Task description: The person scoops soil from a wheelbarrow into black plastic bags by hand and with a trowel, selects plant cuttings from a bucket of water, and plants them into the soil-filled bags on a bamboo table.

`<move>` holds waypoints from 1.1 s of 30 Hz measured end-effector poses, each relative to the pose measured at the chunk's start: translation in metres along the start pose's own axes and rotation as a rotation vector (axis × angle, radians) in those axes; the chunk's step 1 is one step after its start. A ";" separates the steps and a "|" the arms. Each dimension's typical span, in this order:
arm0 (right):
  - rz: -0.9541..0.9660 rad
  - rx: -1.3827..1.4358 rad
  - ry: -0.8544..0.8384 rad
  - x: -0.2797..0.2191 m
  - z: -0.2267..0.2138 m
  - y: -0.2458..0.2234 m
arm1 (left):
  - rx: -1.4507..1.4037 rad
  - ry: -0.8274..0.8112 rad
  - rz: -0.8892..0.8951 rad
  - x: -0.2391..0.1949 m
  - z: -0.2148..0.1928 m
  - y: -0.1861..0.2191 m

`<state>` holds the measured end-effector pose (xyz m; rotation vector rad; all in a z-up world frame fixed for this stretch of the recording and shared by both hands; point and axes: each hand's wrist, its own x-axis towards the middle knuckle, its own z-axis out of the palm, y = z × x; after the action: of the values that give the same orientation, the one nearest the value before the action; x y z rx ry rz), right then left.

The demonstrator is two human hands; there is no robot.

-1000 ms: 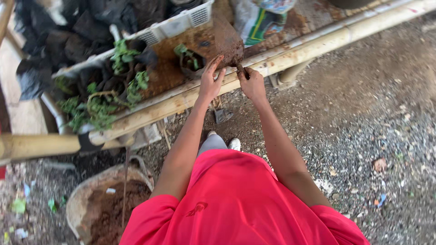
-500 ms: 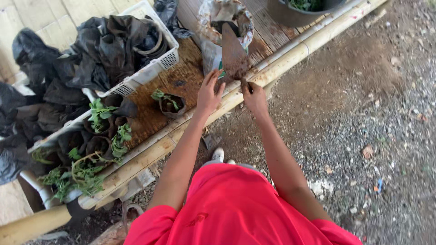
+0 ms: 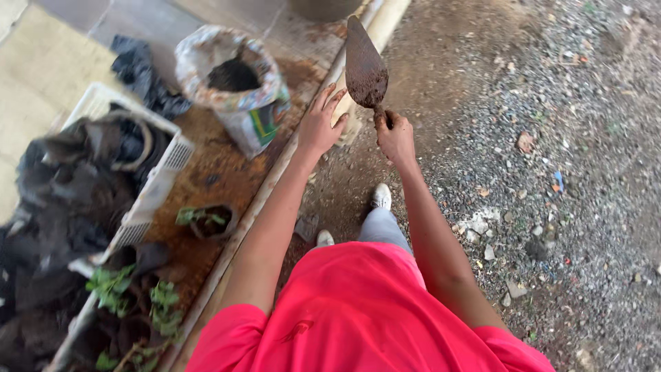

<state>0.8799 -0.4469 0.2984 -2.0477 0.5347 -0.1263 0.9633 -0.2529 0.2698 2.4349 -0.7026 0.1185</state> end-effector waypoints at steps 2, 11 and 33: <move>0.014 0.000 0.080 0.020 -0.027 0.017 | -0.042 -0.186 -0.082 0.032 0.021 0.018; 0.002 -0.101 0.034 0.153 -0.110 0.049 | 0.085 -0.084 -0.084 0.145 0.088 0.062; -0.485 -0.480 -1.103 0.218 0.120 -0.164 | 0.353 0.473 -0.790 0.037 -0.055 -0.097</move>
<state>1.1647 -0.3726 0.3472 -2.2724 -0.6747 0.8745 1.0486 -0.1722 0.2727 2.6720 0.5351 0.5060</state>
